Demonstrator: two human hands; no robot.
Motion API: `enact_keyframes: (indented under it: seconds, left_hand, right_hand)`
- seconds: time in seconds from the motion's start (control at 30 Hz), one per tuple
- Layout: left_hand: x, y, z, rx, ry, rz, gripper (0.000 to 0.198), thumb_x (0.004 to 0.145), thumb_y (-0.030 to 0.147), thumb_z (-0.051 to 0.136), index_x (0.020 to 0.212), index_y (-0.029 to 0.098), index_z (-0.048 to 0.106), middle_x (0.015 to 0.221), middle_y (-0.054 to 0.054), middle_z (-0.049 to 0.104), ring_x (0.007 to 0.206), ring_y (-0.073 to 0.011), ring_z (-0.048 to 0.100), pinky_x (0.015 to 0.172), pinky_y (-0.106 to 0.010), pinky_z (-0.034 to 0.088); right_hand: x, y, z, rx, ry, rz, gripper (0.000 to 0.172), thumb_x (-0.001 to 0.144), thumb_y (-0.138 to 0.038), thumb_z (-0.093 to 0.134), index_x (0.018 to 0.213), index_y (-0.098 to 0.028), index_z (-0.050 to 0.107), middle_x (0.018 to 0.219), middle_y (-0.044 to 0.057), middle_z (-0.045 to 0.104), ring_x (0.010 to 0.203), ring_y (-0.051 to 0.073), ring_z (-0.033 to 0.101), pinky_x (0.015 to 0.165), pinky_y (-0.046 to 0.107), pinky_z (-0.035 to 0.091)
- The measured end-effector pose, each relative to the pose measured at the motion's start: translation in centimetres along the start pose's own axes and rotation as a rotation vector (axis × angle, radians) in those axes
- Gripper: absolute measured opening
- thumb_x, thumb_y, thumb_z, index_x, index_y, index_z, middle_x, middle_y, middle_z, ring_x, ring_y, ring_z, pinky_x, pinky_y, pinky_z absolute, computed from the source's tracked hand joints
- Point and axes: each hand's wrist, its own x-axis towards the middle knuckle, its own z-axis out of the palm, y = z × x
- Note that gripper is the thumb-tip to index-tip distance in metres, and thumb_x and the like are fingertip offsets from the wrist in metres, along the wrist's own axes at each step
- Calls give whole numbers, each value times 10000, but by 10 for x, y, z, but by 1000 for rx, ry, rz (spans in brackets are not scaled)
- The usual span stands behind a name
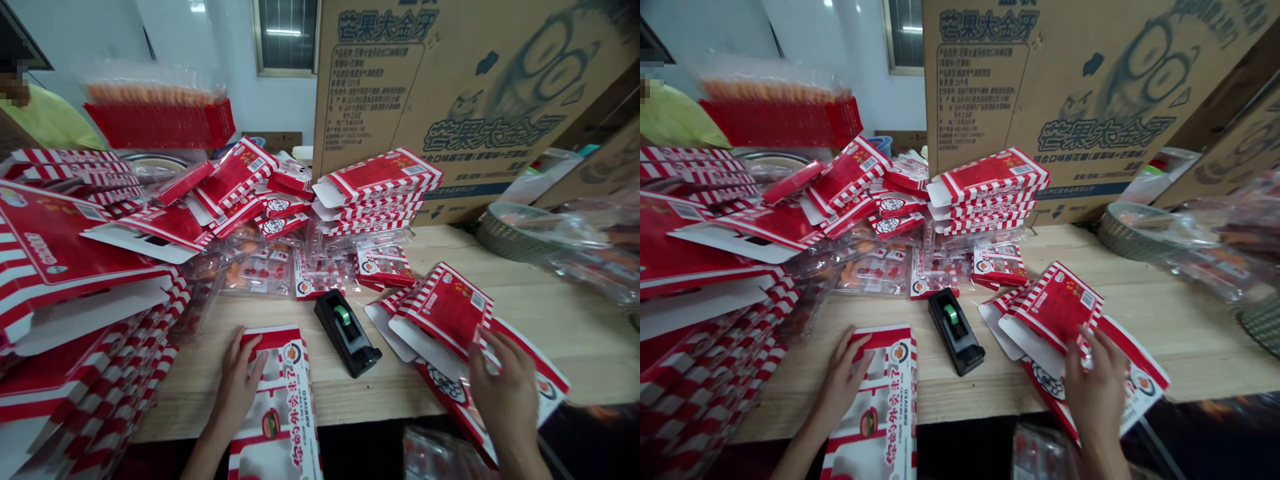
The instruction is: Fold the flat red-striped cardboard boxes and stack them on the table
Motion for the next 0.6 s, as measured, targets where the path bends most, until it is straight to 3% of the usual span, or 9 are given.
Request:
enact_keyframes:
  seconds: [0.13,0.27,0.37,0.47,0.6]
  left_hand:
    - [4,1,-2,-139,5,-90,399,834,392,493,1173,183,523,1322,-142,484,1256,-261,442,1028,-445,381]
    - [7,4,-12,-270,-11,-174,377,837,404,510,1133,176,552,1180,-122,617,1094,-233,589,898,-372,493]
    - [9,7,-16,-336,25,-212,350,799,419,561,1039,169,607,1052,-97,682,991,-228,638,871,-357,499]
    - [12,8,-17,-369,104,-245,350,782,447,573,986,167,624,1006,-91,689,971,-231,636,882,-359,479]
    - [12,8,-20,-392,138,-260,325,775,454,583,935,178,644,982,-83,699,976,-233,633,889,-349,466]
  right_hand:
    - [26,-64,34,185,-293,-162,284,859,-344,426,968,-209,650,987,113,696,923,271,645,825,427,500]
    - [63,-125,72,239,-465,-218,258,862,-277,447,937,-194,679,975,100,719,918,244,664,817,363,509]
    - [84,-171,92,222,-514,-206,240,876,-259,465,951,-176,678,973,102,715,918,225,661,829,330,495]
    - [97,-212,110,133,-483,-100,332,913,-374,447,1005,-120,641,1019,155,672,937,252,638,841,411,477]
    - [104,-236,129,38,-489,-11,334,906,-402,496,1065,-123,588,1089,119,621,956,225,611,842,447,476]
